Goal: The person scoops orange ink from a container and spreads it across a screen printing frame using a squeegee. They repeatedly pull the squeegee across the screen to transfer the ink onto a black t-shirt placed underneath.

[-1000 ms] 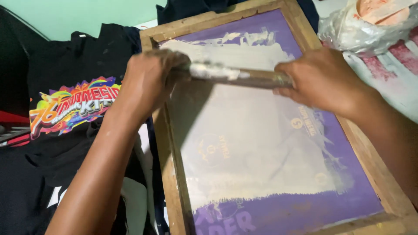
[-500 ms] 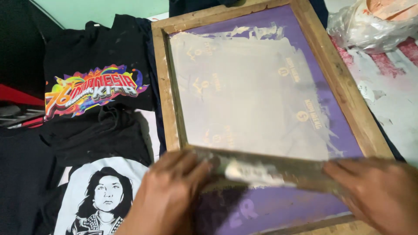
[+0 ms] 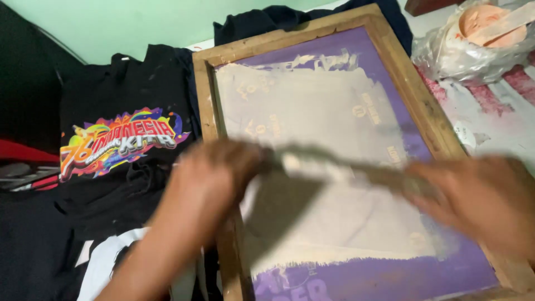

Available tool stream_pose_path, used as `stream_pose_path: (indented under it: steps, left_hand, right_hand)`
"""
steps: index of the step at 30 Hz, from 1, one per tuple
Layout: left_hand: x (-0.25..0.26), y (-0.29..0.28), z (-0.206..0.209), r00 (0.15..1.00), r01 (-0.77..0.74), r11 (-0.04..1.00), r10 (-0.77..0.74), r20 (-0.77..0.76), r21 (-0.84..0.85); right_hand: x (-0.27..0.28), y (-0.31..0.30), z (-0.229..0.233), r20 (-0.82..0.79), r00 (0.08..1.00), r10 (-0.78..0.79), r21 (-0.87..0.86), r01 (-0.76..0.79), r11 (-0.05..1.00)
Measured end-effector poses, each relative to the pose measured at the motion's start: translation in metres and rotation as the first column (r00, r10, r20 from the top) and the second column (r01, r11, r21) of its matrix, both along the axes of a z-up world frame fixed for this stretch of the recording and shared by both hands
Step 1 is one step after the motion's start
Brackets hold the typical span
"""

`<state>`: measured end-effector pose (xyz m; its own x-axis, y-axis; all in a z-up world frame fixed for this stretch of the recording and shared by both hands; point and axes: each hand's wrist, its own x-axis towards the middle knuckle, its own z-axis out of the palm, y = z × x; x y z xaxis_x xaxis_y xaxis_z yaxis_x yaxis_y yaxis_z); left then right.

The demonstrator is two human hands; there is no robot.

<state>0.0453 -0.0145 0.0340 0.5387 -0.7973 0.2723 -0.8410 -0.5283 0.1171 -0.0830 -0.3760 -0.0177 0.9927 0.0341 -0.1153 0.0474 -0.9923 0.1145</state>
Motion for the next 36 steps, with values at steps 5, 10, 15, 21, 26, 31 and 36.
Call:
stream_pose_path:
  steps: [5,10,15,21,26,31,36]
  left_hand:
    - [0.128,-0.023,-0.009,0.995,-0.024,0.999,0.028,0.1,-0.037]
    - [0.191,-0.03,-0.018,0.997,0.043,0.982,-0.031,0.068,-0.186]
    - [0.2,-0.029,-0.029,1.0,0.015,0.985,-0.012,0.015,-0.175]
    - [0.173,-0.019,-0.033,0.998,-0.006,0.988,0.014,0.055,-0.157]
    - [0.128,-0.013,-0.033,0.998,0.028,0.988,-0.018,0.066,-0.149]
    - [0.06,-0.008,-0.022,1.0,0.022,0.994,-0.02,0.018,-0.105]
    - [-0.012,0.006,-0.029,0.996,-0.06,0.998,0.057,-0.062,-0.037]
  right_hand:
    - [0.125,0.015,0.028,-0.014,0.999,0.034,-0.009,-0.034,0.999]
    - [0.199,0.003,0.015,0.226,0.964,0.14,-0.12,-0.115,0.986]
    - [0.207,0.001,-0.002,0.234,0.956,0.176,-0.168,-0.138,0.976]
    - [0.187,0.005,0.003,0.202,0.957,0.21,-0.207,-0.168,0.964]
    - [0.137,0.011,0.014,0.082,0.974,0.209,-0.259,-0.182,0.949]
    - [0.075,0.023,0.026,-0.053,0.985,0.164,-0.09,-0.168,0.982]
    - [0.011,0.021,0.019,-0.101,0.983,0.153,-0.061,-0.16,0.985]
